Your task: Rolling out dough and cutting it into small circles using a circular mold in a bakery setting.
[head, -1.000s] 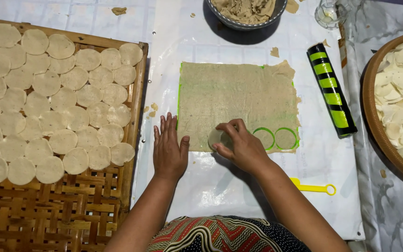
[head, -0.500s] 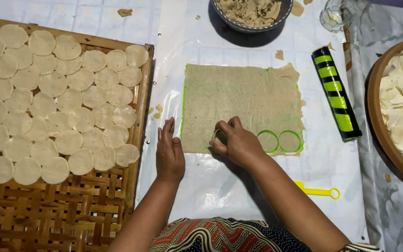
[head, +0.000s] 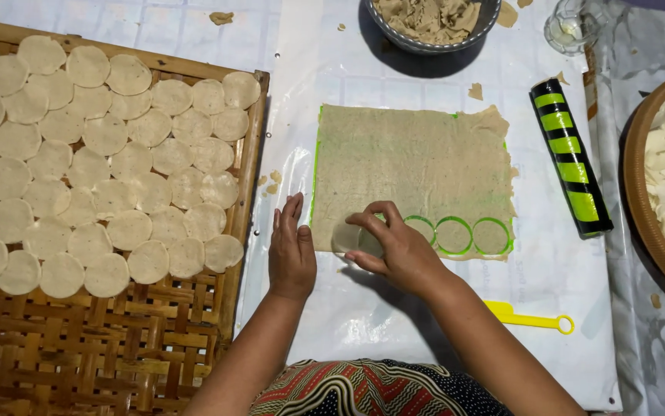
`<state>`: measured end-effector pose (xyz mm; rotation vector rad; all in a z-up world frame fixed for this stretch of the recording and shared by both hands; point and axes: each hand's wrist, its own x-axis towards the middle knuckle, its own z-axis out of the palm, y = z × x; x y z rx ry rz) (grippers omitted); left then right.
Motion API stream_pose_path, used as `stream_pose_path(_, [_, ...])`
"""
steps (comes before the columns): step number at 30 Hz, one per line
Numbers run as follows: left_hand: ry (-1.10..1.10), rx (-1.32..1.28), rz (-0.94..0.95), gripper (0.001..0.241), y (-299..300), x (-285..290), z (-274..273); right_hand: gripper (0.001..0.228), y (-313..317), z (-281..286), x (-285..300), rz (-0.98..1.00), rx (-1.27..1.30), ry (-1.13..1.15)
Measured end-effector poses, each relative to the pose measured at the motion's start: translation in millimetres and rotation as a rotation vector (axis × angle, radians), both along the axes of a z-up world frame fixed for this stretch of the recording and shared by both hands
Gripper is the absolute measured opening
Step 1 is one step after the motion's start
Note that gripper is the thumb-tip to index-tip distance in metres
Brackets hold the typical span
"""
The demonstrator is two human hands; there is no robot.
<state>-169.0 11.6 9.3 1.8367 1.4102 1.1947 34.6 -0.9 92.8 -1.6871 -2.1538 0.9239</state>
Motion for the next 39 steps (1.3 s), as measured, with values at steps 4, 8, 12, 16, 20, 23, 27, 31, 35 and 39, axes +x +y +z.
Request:
stream_pose_path(4, [0.009,0.010,0.005,0.054,-0.3,-0.8,2.4,0.053,3.9,-9.8,-4.1,0.016,-0.006,0.034])
stream_pose_path(8, [-0.005,0.013,0.009,0.054,1.4,-0.5,0.5,0.051,13.1,-11.3,-11.0,0.034,-0.034,-0.010])
stream_pose_path(12, [-0.014,0.017,0.014,0.055,1.7,-0.8,-3.3,0.051,27.2,-15.7,-27.1,0.039,-0.155,-0.082])
stream_pose_path(16, [-0.018,0.011,0.011,0.055,1.0,-2.2,-6.5,0.044,36.8,-18.6,-32.9,0.102,-0.188,-0.179])
stream_pose_path(20, [-0.012,0.009,0.011,0.056,1.9,-0.1,-4.5,0.044,40.0,-17.6,-31.1,0.123,-0.205,-0.207])
stream_pose_path(23, [-0.003,0.012,0.015,0.056,2.0,-1.4,-4.6,0.044,42.2,-14.7,-35.2,0.141,-0.209,-0.212])
stream_pose_path(27, [-0.003,0.013,0.011,0.055,1.7,-1.7,-5.6,0.044,39.4,-16.1,-33.1,0.171,-0.222,-0.243])
stream_pose_path(31, [0.002,0.021,0.011,0.055,0.7,-0.8,-8.5,0.042,45.7,-11.0,-31.8,0.137,-0.213,-0.231])
stream_pose_path(35, [-0.009,0.019,0.015,0.055,3.0,-2.4,-5.7,0.045,70.2,15.4,-27.5,0.064,-0.199,-0.086])
stream_pose_path(39, [-0.010,0.006,0.008,0.053,1.7,-1.4,-6.4,0.044,89.1,12.0,-31.6,0.022,-0.103,-0.044])
